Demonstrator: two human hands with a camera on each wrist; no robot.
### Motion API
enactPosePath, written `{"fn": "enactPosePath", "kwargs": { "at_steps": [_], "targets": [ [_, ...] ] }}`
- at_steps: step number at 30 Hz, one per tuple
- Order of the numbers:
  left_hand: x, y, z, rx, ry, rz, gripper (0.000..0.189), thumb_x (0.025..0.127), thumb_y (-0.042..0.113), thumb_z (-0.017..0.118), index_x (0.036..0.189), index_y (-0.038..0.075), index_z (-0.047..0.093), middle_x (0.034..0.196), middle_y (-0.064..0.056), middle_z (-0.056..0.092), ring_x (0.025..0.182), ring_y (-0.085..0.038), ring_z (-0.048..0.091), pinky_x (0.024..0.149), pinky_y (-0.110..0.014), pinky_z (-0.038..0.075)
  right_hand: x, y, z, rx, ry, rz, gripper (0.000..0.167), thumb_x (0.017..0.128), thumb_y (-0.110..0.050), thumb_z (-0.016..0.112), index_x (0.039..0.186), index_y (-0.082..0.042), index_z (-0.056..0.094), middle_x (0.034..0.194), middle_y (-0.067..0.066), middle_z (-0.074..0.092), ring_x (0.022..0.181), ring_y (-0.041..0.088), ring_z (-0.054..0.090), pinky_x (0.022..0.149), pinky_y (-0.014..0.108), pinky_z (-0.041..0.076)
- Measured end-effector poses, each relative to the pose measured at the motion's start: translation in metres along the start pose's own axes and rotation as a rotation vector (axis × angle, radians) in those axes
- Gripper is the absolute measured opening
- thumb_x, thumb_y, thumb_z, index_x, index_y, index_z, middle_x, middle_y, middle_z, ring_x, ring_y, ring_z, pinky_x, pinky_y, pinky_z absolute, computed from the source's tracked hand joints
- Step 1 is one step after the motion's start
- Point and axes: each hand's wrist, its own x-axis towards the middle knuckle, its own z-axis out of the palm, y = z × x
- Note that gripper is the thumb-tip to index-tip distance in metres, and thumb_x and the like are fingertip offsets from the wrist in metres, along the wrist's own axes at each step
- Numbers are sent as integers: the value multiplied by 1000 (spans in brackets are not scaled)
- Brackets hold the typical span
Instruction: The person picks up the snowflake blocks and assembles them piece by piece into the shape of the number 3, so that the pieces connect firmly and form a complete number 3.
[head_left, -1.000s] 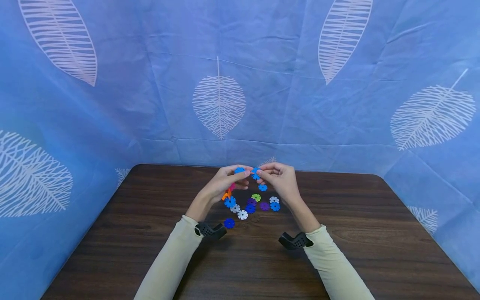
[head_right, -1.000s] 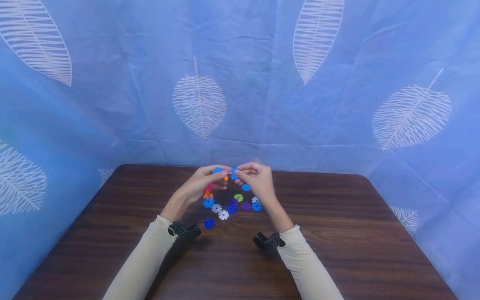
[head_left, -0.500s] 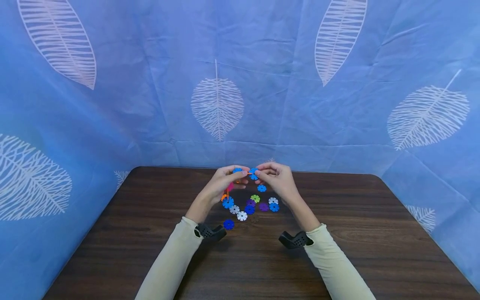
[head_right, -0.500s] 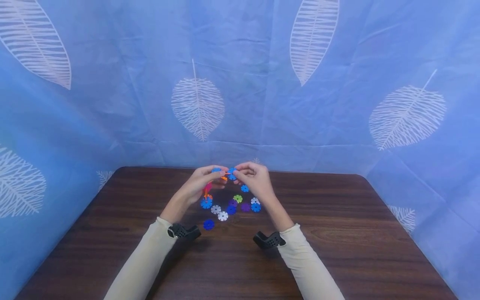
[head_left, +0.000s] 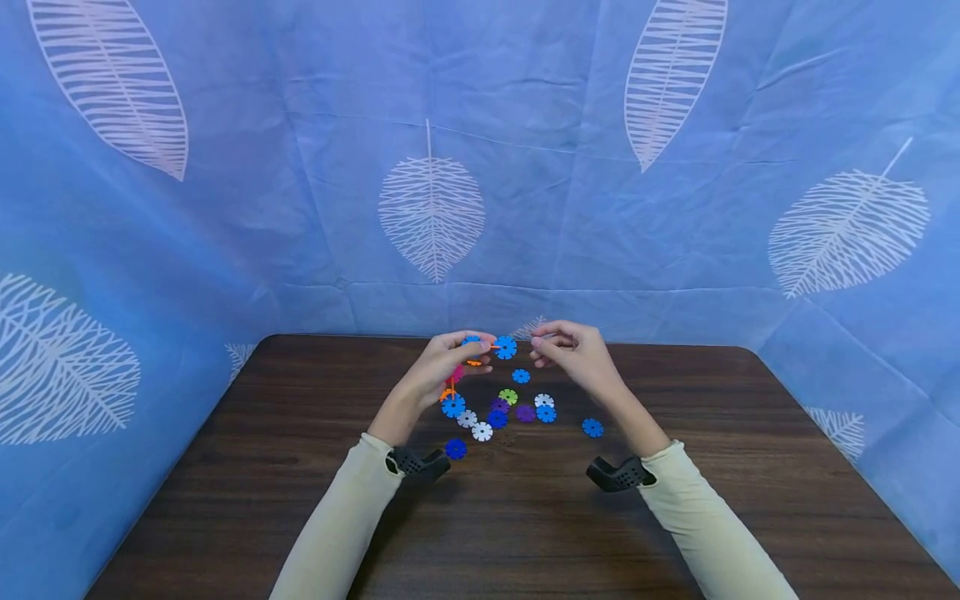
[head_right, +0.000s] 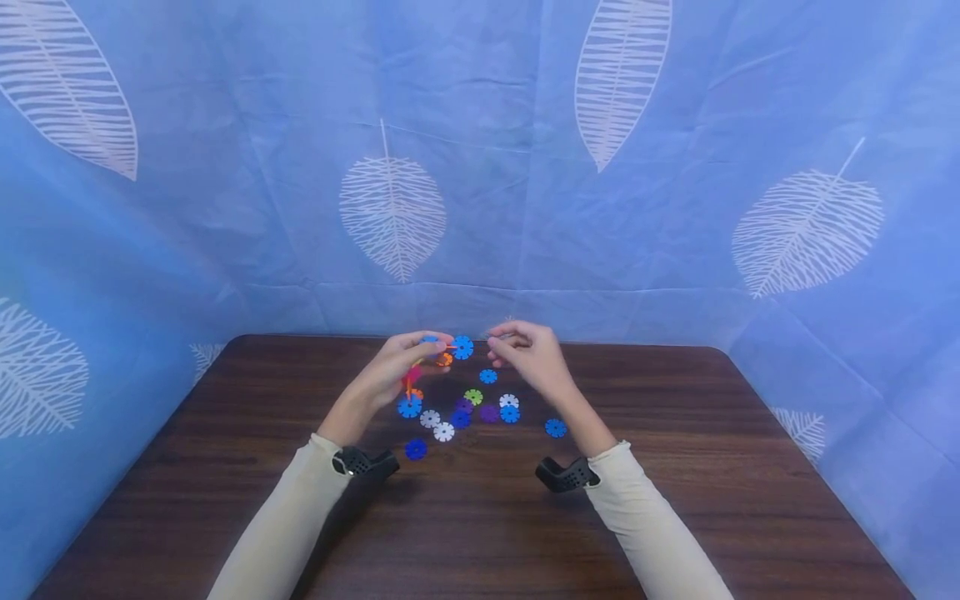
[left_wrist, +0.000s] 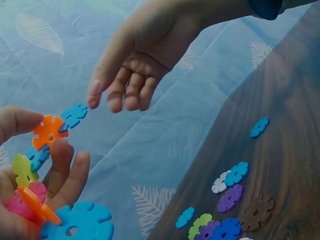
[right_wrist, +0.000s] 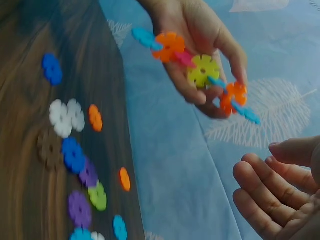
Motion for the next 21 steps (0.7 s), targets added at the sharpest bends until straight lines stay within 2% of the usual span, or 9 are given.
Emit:
{"fn": "enactPosePath", "kwargs": {
  "at_steps": [3, 7, 10, 12, 16, 21],
  "targets": [
    [0, 0, 0, 5, 2, -4, 30, 102, 16, 62, 127, -2, 66, 128, -14, 65, 110, -35, 61, 108, -52, 50, -3, 4, -9, -33, -9, 9, 25, 101, -13, 64, 118, 5, 68, 100, 27, 74, 77, 10, 74, 80, 39, 63],
    [-1, 0, 1, -9, 4, 8, 31, 101, 16, 63, 126, -3, 66, 125, -8, 65, 101, -26, 64, 109, -54, 50, -7, 11, -22, -99, -34, 28, 23, 101, -14, 65, 116, 4, 69, 97, 21, 75, 79, 10, 74, 78, 35, 64],
    [-1, 0, 1, -13, 7, 14, 31, 101, 16, 64, 125, -3, 67, 124, -8, 65, 93, -17, 64, 103, -47, 55, -12, 16, -33, -180, -70, 36, 24, 101, -14, 65, 116, 4, 68, 94, 19, 76, 79, 11, 73, 76, 32, 63],
    [-1, 1, 1, -9, 7, 12, 31, 101, 17, 64, 125, -3, 67, 123, -8, 66, 93, -17, 64, 101, -43, 57, -16, 21, -41, -246, -100, 46, 23, 100, -14, 65, 115, 4, 69, 93, 18, 76, 79, 13, 72, 76, 32, 62],
    [0, 0, 1, -3, 4, 13, 32, 101, 18, 64, 125, -3, 67, 127, -9, 64, 95, -18, 65, 105, -49, 53, -22, 30, -55, -376, -196, 74, 20, 98, -14, 69, 112, 1, 71, 88, 13, 74, 77, 19, 68, 69, 29, 56],
    [1, 0, 2, -8, 0, 10, 32, 102, 18, 63, 126, -3, 66, 132, -12, 61, 92, -14, 65, 110, -56, 47, -28, 42, -71, -406, -375, 77, 23, 94, -7, 71, 113, 6, 68, 84, 14, 69, 71, 21, 61, 63, 29, 52]
  ]
}}
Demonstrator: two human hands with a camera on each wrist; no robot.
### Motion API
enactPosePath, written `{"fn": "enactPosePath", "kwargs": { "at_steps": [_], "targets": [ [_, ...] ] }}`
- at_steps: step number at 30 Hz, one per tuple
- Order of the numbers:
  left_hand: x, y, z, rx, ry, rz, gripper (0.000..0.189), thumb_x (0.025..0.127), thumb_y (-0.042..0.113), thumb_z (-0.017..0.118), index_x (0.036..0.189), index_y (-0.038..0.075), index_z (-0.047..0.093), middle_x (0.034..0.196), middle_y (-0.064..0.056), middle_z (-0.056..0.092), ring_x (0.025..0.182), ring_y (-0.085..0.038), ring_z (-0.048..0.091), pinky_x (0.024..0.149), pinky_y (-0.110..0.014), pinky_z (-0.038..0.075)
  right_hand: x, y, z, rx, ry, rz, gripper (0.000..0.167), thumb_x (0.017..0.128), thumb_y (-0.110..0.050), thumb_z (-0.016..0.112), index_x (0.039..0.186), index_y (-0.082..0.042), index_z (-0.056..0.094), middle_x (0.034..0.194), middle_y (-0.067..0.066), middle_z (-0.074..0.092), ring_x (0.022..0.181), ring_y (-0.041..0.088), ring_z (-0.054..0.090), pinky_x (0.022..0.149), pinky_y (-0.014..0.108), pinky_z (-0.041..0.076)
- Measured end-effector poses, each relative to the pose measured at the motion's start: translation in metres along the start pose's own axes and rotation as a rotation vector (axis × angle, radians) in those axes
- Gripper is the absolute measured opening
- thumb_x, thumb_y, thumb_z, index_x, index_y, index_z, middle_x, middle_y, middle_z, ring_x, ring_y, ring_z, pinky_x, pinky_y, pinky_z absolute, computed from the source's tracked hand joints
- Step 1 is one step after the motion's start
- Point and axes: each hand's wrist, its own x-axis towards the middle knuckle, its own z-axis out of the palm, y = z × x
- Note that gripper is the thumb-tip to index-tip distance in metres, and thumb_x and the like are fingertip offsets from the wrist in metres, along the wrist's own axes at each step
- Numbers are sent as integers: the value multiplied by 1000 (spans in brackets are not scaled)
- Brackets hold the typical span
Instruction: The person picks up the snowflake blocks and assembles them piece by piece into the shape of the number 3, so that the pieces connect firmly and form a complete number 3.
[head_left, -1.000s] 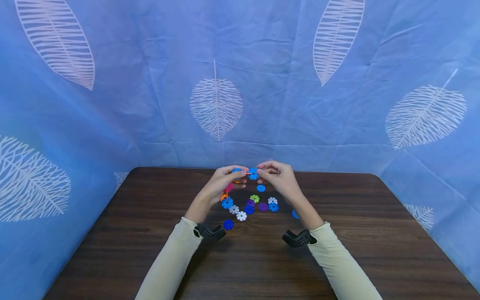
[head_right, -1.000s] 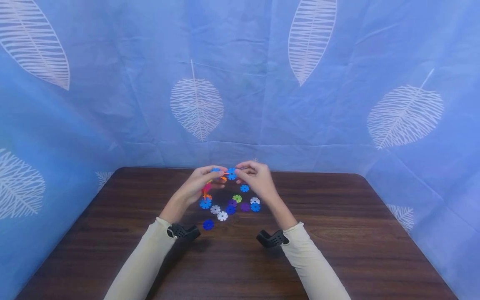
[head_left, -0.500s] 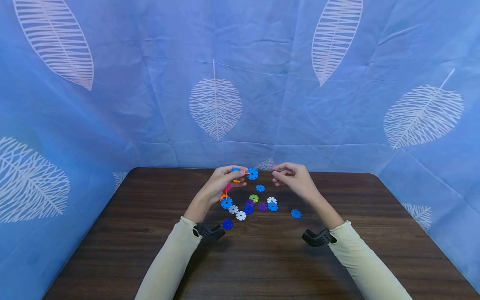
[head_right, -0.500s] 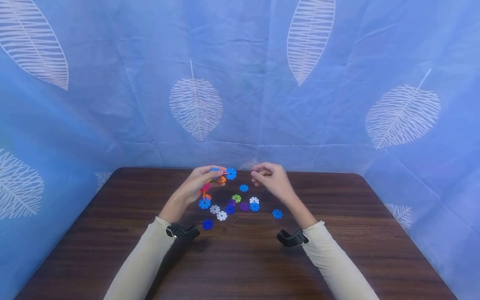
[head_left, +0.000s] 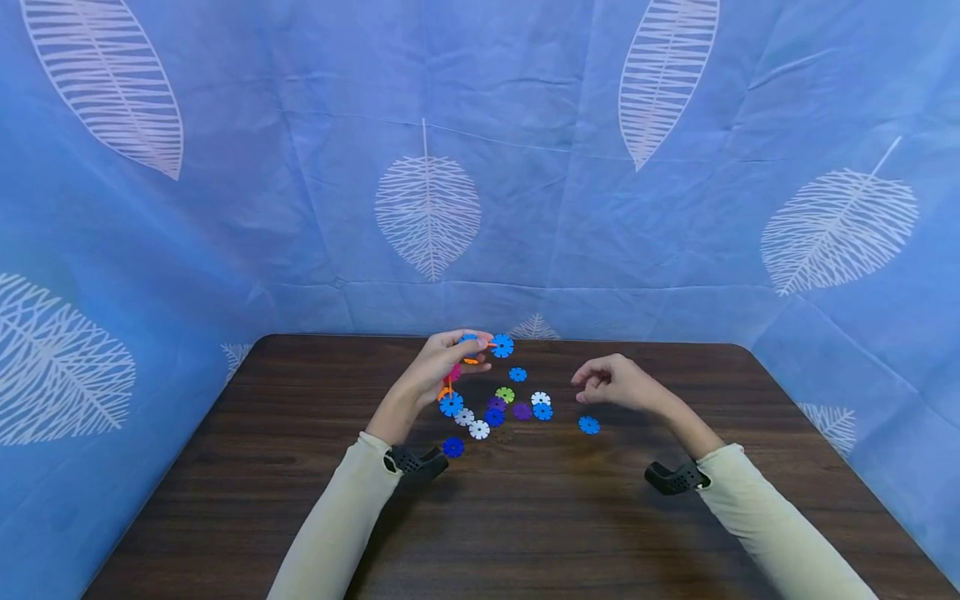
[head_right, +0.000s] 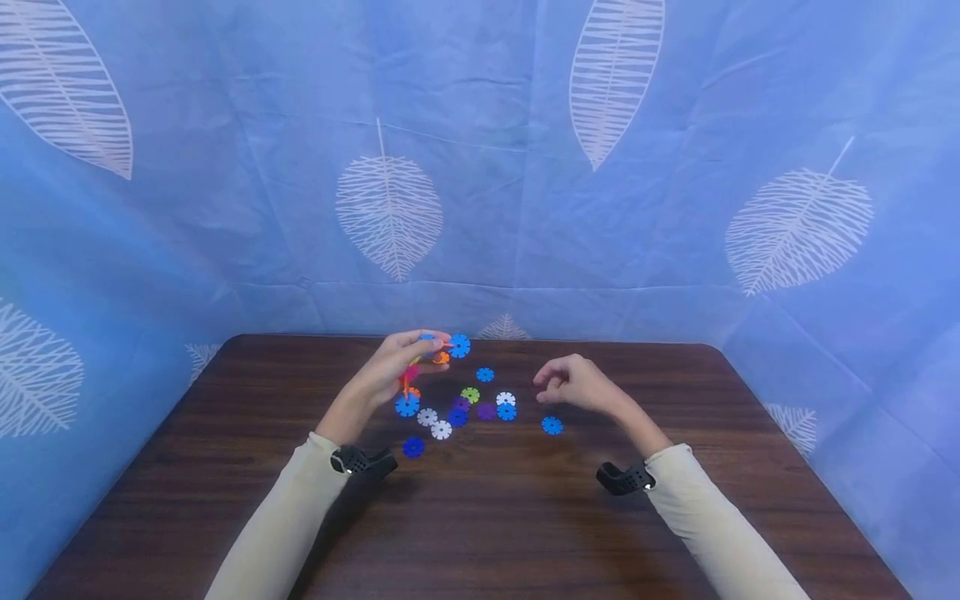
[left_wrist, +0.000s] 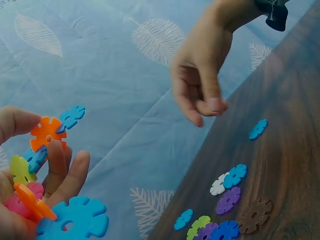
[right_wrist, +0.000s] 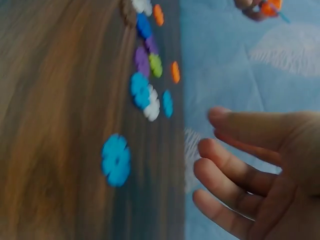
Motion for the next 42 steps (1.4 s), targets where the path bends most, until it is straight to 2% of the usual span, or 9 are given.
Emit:
{"fn": "enactPosePath", "kwargs": {
  "at_steps": [5, 11, 15, 20, 26, 34, 37, 42],
  "targets": [
    [0, 0, 0, -10, -11, -7, 31, 102, 16, 62, 127, -3, 64, 121, -7, 62, 93, -20, 63, 108, -54, 50, -3, 19, 0, 24, -121, -1, 31, 92, -4, 73, 117, 12, 65, 85, 18, 67, 70, 21, 63, 64, 29, 53],
    [-1, -1, 0, -28, -42, -20, 28, 103, 13, 59, 127, -2, 63, 105, -3, 60, 98, -28, 60, 108, -54, 50, -3, 35, 5, 15, -164, 53, 31, 87, -3, 78, 115, 9, 69, 89, 16, 62, 68, 11, 53, 61, 23, 47],
    [0, -2, -1, -16, -51, -20, 28, 104, 14, 59, 127, 0, 63, 103, -2, 60, 96, -24, 61, 102, -46, 56, -3, 40, 11, 12, -180, 63, 29, 85, 0, 79, 111, 8, 70, 88, 16, 61, 67, 12, 54, 61, 23, 48],
    [0, -3, -1, -5, -59, -16, 28, 105, 16, 58, 129, 1, 62, 103, -3, 59, 90, -17, 63, 99, -44, 58, -4, 43, 15, 12, -171, 68, 25, 82, 2, 81, 105, 6, 71, 86, 15, 62, 70, 13, 55, 60, 23, 49],
    [-1, -2, -1, 0, -68, -9, 29, 106, 16, 56, 130, 1, 60, 103, -4, 58, 92, -20, 62, 95, -40, 60, -3, 42, 16, 14, -160, 64, 24, 80, 2, 82, 101, 5, 69, 86, 18, 63, 75, 18, 54, 61, 24, 48],
    [-1, -2, -1, 0, -85, -14, 32, 106, 17, 56, 134, 3, 60, 108, -6, 58, 92, -19, 63, 101, -47, 56, -3, 34, 18, 67, -166, 41, 16, 85, 7, 74, 96, 7, 63, 80, 20, 61, 71, 18, 57, 60, 25, 50],
    [-1, -2, -1, 9, -90, -21, 34, 106, 18, 56, 136, 4, 60, 116, -9, 57, 92, -18, 63, 101, -47, 56, 0, 27, 18, 64, -135, 15, 11, 88, 7, 70, 97, 6, 64, 80, 19, 63, 71, 20, 60, 62, 28, 51],
    [-2, -1, 0, 18, -92, -37, 35, 106, 19, 56, 138, 5, 60, 128, -13, 55, 95, -19, 63, 97, -41, 59, 10, 10, 20, 53, -13, -16, 11, 93, -1, 71, 104, 3, 71, 88, 14, 70, 77, 20, 65, 68, 37, 58]
  ]
}}
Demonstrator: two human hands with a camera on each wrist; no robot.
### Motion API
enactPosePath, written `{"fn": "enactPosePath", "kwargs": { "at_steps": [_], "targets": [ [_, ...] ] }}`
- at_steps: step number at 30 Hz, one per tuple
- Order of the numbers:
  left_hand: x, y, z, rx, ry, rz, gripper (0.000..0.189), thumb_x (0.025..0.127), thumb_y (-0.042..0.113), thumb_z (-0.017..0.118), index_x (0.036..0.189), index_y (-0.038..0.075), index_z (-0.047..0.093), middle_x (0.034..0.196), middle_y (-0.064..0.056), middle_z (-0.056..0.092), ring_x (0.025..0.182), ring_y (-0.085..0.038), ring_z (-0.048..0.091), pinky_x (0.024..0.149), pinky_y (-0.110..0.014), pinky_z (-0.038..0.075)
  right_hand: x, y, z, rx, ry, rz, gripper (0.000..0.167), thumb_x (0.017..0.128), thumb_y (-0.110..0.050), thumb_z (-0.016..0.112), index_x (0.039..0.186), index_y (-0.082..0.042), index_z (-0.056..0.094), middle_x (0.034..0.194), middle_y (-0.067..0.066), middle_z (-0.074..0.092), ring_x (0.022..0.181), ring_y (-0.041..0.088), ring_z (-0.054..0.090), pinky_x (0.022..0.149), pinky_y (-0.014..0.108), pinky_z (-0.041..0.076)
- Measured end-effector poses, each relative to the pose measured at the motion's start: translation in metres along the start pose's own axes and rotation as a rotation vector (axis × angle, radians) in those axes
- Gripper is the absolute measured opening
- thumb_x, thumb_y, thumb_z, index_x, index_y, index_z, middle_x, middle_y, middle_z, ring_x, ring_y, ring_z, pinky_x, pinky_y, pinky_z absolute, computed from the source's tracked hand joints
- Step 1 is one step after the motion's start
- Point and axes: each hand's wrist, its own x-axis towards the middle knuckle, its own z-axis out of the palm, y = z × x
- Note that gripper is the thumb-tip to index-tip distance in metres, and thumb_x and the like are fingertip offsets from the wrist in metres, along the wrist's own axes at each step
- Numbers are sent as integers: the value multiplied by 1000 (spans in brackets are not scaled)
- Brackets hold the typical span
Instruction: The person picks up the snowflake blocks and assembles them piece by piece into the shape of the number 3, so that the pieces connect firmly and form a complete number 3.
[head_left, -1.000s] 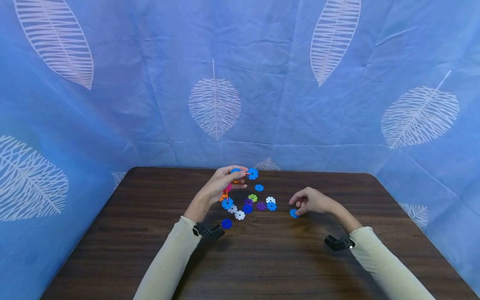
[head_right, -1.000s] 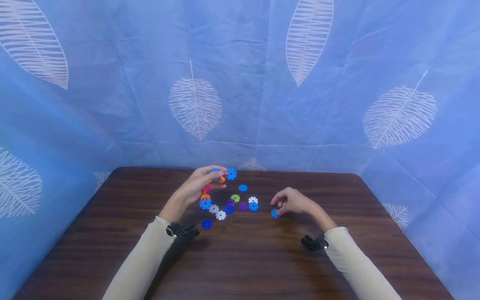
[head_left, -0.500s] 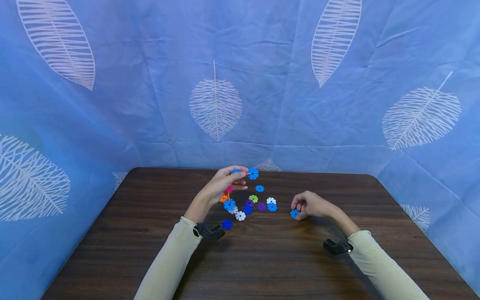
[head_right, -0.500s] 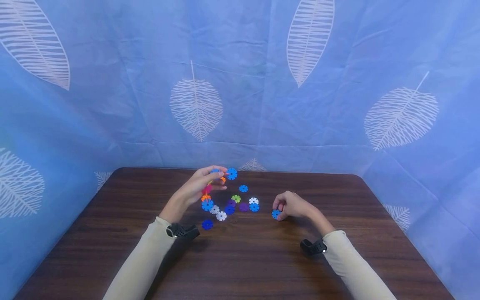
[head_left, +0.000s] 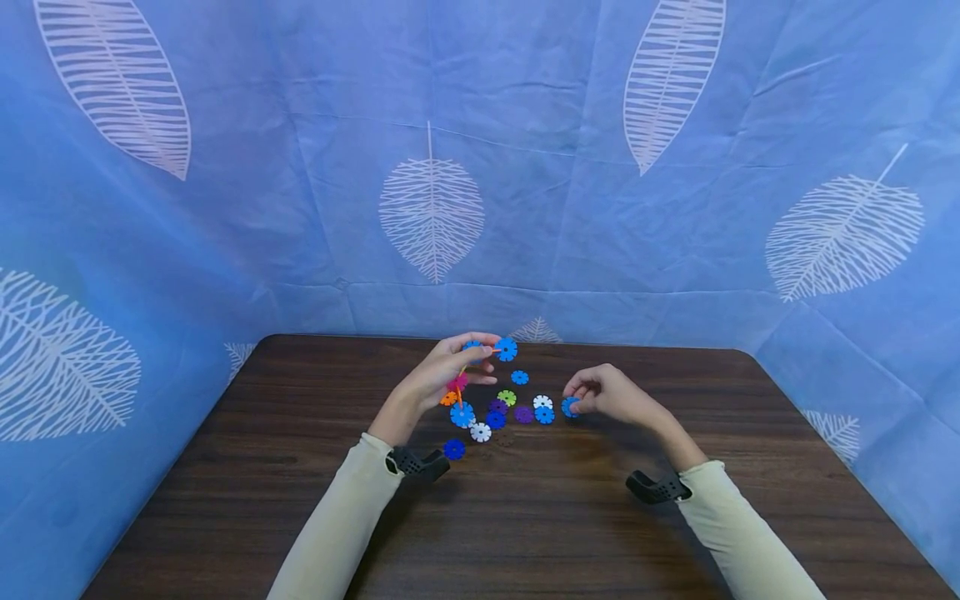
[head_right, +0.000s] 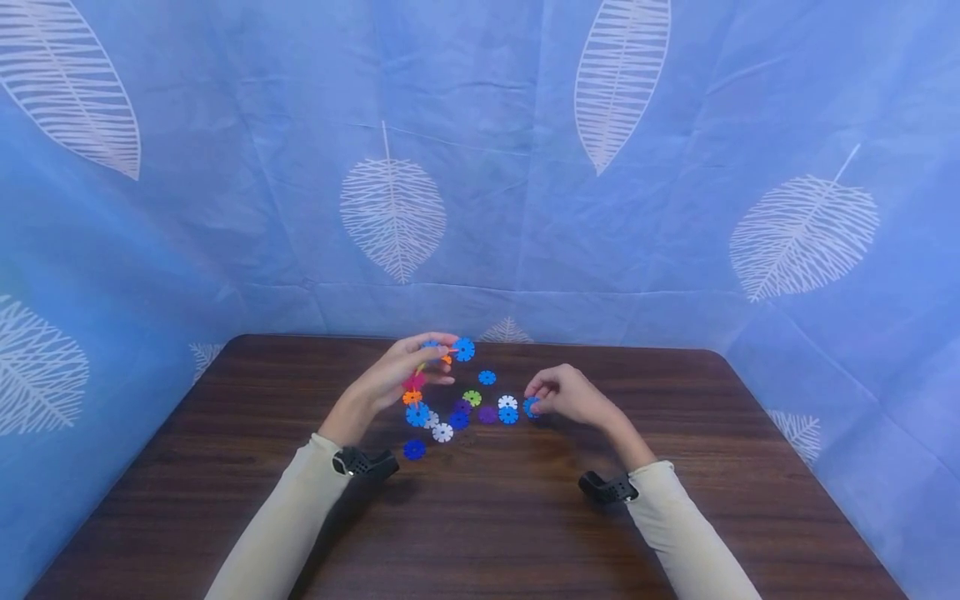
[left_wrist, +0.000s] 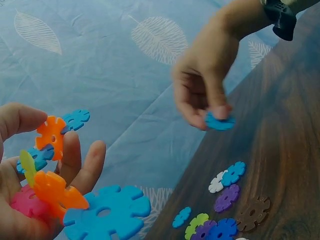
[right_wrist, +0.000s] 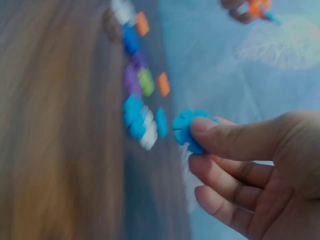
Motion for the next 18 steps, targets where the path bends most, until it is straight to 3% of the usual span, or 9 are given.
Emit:
{"fn": "enactPosePath", "kwargs": {
  "at_steps": [6, 10, 14, 18],
  "targets": [
    [0, 0, -1, -14, 0, -6, 36, 106, 20, 55, 139, 6, 58, 133, -11, 53, 96, -21, 62, 94, -40, 60, 19, -33, 9, 38, 160, -58, 12, 93, -8, 74, 104, -3, 76, 92, 10, 73, 83, 32, 69, 71, 43, 59],
    [1, -1, -2, -45, 8, -2, 34, 107, 20, 53, 138, 6, 57, 123, -9, 54, 97, -24, 60, 94, -40, 60, 31, -54, 17, 95, 275, -102, 14, 93, -10, 75, 105, -2, 75, 96, 14, 74, 87, 32, 71, 73, 42, 61],
    [2, 0, -5, -65, 12, 16, 36, 108, 20, 51, 141, 4, 54, 114, -6, 54, 95, -23, 59, 94, -40, 60, 41, -68, 22, 133, 391, -135, 14, 92, -11, 77, 102, -2, 75, 99, 16, 76, 88, 30, 74, 74, 33, 62],
    [1, 2, -6, -74, 13, 27, 39, 109, 19, 49, 144, 1, 50, 117, -7, 52, 95, -24, 58, 96, -41, 60, 48, -72, 27, 176, 467, -172, 17, 90, -10, 78, 100, 3, 75, 96, 18, 76, 85, 24, 75, 72, 23, 60]
  ]
}}
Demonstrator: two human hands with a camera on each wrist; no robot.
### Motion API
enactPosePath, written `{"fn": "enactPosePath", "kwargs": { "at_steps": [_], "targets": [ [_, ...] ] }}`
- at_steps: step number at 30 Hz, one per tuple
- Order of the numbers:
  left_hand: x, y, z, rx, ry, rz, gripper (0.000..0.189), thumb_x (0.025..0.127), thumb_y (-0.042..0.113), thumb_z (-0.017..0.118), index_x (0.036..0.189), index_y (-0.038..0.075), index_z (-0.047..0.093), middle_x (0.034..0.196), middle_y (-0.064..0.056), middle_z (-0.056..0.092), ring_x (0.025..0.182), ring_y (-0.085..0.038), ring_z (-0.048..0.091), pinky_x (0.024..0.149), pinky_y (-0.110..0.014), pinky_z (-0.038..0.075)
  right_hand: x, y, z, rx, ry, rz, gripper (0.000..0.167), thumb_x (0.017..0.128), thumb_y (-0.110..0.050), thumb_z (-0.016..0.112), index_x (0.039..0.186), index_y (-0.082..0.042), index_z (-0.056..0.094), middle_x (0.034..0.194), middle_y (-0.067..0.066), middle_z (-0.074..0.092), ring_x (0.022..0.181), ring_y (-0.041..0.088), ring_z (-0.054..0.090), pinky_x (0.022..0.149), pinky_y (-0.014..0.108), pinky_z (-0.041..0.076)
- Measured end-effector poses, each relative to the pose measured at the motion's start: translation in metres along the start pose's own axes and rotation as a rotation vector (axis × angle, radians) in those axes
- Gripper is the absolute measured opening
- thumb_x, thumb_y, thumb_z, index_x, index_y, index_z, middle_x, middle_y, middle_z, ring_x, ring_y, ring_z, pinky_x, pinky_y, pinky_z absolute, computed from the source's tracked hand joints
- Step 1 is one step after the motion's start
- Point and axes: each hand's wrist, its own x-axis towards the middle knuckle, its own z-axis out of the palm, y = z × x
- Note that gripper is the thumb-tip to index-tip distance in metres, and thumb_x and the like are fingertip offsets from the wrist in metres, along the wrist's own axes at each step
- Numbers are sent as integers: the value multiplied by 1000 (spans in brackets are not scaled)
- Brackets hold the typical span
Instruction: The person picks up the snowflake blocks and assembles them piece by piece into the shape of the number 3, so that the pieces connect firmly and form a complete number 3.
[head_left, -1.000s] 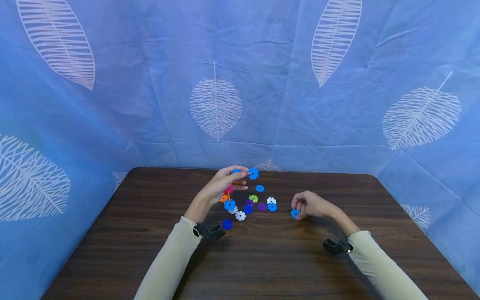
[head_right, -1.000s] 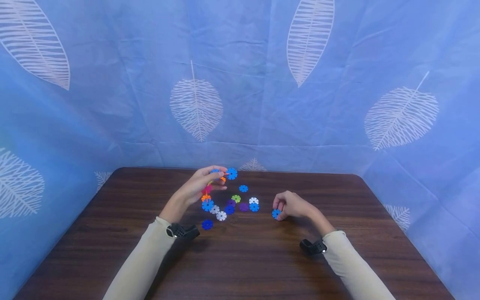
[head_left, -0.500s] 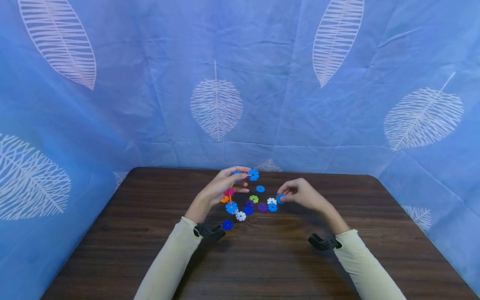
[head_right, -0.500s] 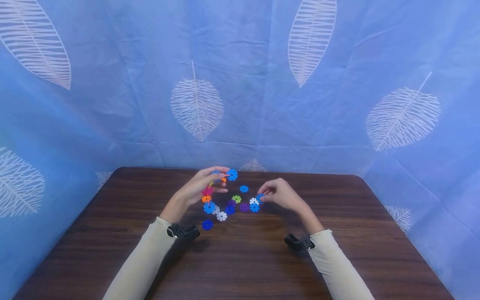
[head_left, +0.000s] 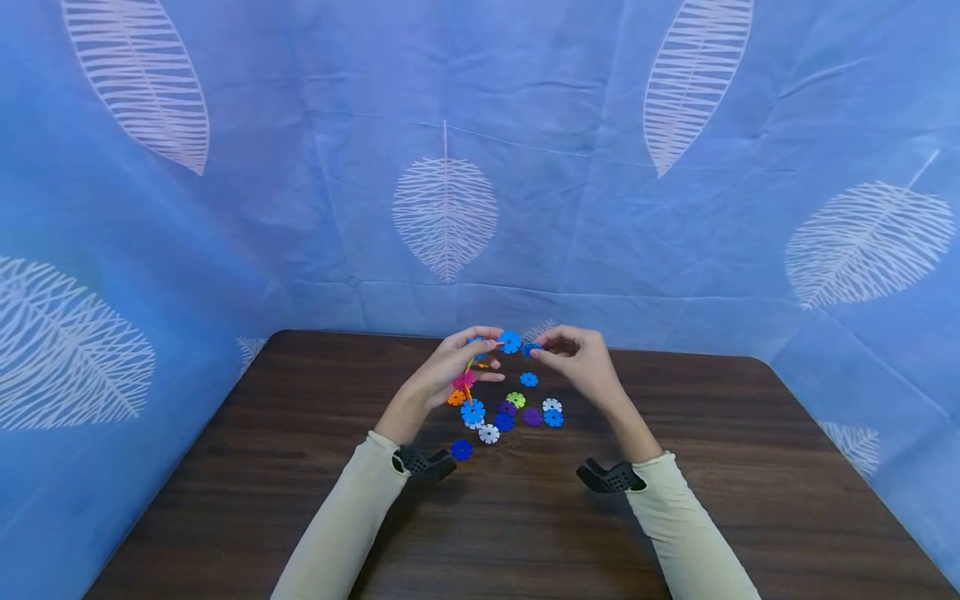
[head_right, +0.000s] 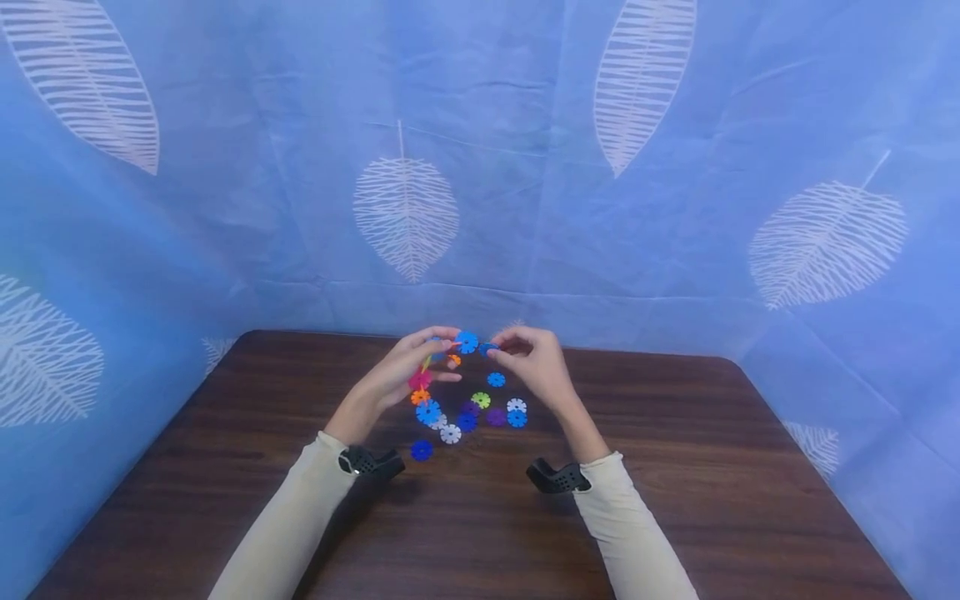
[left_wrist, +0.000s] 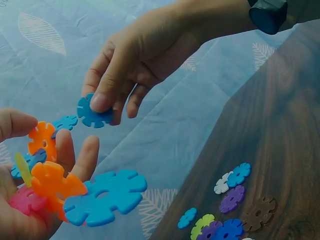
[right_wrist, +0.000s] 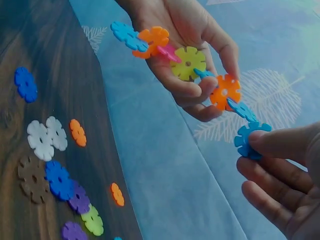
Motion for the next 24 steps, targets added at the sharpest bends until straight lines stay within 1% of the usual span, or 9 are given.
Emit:
{"fn": "enactPosePath", "kwargs": {
  "at_steps": [2, 5, 7, 9, 11, 13, 17, 20, 24],
  "targets": [
    [0, 1, 1, -5, 1, 0, 41, 109, 19, 49, 145, 0, 48, 119, -7, 52, 95, -24, 58, 96, -42, 59, 0, 0, 3, 18, 24, -13, 20, 90, -11, 78, 101, 6, 74, 96, 19, 75, 83, 15, 74, 72, 21, 60],
    [-1, 1, 2, -9, 2, 1, 42, 109, 19, 48, 147, -1, 46, 117, -6, 52, 92, -21, 59, 97, -42, 59, -1, 0, 6, 41, 43, -20, 20, 90, -11, 79, 99, 6, 74, 96, 20, 75, 82, 8, 72, 74, 19, 59],
    [0, 1, 1, -12, 2, 4, 42, 109, 19, 48, 147, -1, 46, 116, -5, 51, 91, -19, 59, 97, -43, 59, -1, 1, 9, 45, 51, -28, 18, 90, -10, 79, 99, 5, 75, 96, 20, 75, 83, 10, 72, 74, 18, 59],
    [0, 1, 1, -15, 7, 5, 40, 109, 19, 48, 145, 1, 48, 114, -5, 52, 89, -19, 60, 96, -43, 59, -1, 1, 11, 41, 59, -33, 15, 90, -8, 78, 98, 4, 75, 97, 21, 75, 84, 17, 73, 75, 17, 58],
    [0, 0, 1, -16, 12, 6, 37, 109, 18, 48, 143, 2, 50, 115, -5, 52, 90, -20, 61, 96, -42, 59, -1, 0, 13, 31, 69, -40, 13, 90, -6, 77, 97, 4, 75, 97, 22, 75, 85, 23, 74, 75, 16, 58],
    [0, 0, 0, -19, 20, 6, 34, 109, 18, 48, 140, 4, 52, 116, -6, 52, 91, -21, 61, 95, -41, 60, -1, -2, 15, 18, 82, -42, 12, 90, -4, 76, 97, 6, 75, 96, 23, 74, 85, 26, 73, 75, 17, 58],
    [-1, 1, 0, -32, 31, 3, 32, 109, 18, 48, 138, 5, 54, 114, -6, 54, 90, -22, 62, 95, -41, 60, -6, -19, 18, 10, 110, -59, 12, 89, 0, 75, 95, 10, 74, 95, 25, 74, 83, 24, 73, 75, 20, 58],
    [-1, 1, 0, -48, 43, 2, 32, 109, 18, 48, 137, 6, 54, 116, -6, 54, 88, -21, 63, 93, -41, 61, -11, -33, 19, 21, 132, -92, 10, 89, 3, 75, 94, 11, 74, 94, 26, 74, 82, 24, 73, 74, 21, 58],
    [-1, 1, 0, -60, 54, 6, 31, 109, 19, 48, 137, 6, 54, 121, -8, 54, 86, -19, 63, 91, -41, 61, -13, -37, 22, 29, 168, -132, 7, 88, 4, 75, 93, 10, 74, 93, 26, 74, 81, 20, 71, 72, 24, 58]
  ]
}}
